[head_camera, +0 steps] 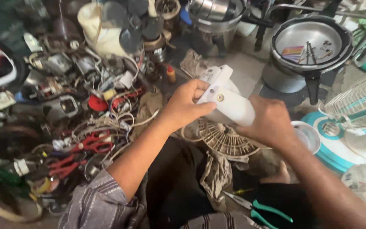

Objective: The person disassembles a white plastic appliance housing, likely a fan or heater, using pliers to remove clips and separate the casing. They inspect the internal components and wiring, then reassemble the housing and test the fit.

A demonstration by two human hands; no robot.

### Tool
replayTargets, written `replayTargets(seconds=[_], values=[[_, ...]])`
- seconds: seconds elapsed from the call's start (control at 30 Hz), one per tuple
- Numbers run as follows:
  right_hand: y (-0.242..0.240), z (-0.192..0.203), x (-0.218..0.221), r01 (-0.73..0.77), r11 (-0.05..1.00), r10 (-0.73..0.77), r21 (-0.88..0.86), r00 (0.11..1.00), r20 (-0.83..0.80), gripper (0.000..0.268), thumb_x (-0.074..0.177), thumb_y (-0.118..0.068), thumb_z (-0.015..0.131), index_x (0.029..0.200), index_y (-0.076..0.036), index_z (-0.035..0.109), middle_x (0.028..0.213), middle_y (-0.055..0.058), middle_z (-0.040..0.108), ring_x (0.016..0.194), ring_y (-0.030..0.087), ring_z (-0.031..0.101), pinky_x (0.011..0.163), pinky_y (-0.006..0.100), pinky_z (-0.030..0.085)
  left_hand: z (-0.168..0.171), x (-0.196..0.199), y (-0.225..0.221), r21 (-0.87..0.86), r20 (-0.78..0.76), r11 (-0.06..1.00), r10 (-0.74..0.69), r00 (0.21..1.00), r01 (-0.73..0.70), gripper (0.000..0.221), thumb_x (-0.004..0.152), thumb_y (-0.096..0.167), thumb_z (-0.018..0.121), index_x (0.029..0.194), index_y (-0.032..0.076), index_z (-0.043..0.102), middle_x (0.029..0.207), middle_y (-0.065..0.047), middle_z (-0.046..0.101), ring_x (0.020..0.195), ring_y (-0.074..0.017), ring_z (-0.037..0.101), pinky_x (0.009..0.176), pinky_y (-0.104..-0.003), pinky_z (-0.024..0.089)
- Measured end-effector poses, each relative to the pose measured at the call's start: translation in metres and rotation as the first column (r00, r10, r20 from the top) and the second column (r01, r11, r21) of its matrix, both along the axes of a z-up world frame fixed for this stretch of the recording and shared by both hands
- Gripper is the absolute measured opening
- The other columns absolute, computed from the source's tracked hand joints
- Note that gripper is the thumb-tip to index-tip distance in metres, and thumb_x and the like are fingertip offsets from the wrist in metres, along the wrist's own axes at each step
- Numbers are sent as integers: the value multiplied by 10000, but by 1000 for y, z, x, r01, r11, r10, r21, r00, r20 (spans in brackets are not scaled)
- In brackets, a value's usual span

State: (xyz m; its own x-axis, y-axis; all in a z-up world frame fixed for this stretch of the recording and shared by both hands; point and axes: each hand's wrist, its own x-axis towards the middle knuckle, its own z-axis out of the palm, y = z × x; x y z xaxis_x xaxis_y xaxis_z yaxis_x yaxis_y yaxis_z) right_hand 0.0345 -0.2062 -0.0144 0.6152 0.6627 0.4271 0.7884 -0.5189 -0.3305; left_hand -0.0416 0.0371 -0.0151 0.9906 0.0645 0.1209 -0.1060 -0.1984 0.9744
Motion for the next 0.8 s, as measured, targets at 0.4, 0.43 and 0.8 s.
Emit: replayTargets(seconds=[0.4, 0.43, 0.8], values=[[6, 12, -18, -114, 845, 116, -522, 993, -29, 565, 549, -410, 886, 960, -87, 672, 831, 168, 724, 801, 368, 708, 884, 474, 534, -103, -62, 0, -787, -115, 612, -272, 955, 79, 327, 1011, 80, 617, 1325, 15, 556, 1196, -132, 690, 1073, -248, 715, 936, -394, 589], [13, 14, -18, -120, 812, 122, -570, 992, -35, 596, 544, -427, 892, 985, -93, 671, 834, 166, 727, 801, 363, 710, 916, 471, 526, -112, -65, -3, -792, -102, 607, -236, 966, 65, 294, 1027, 67, 625, 1307, 13, 554, 1189, -135, 683, 1076, -251, 704, 940, -397, 583], [35, 23, -6, -143, 636, 100, -758, 990, -102, 621, 591, -467, 859, 1098, -162, 671, 911, 141, 739, 885, 323, 722, 977, 458, 506, -124, -68, -17, -766, -159, 634, -32, 987, -103, 297, 1004, 94, 602, 1289, 23, 556, 1081, -132, 715, 922, -216, 753, 791, -352, 615]])
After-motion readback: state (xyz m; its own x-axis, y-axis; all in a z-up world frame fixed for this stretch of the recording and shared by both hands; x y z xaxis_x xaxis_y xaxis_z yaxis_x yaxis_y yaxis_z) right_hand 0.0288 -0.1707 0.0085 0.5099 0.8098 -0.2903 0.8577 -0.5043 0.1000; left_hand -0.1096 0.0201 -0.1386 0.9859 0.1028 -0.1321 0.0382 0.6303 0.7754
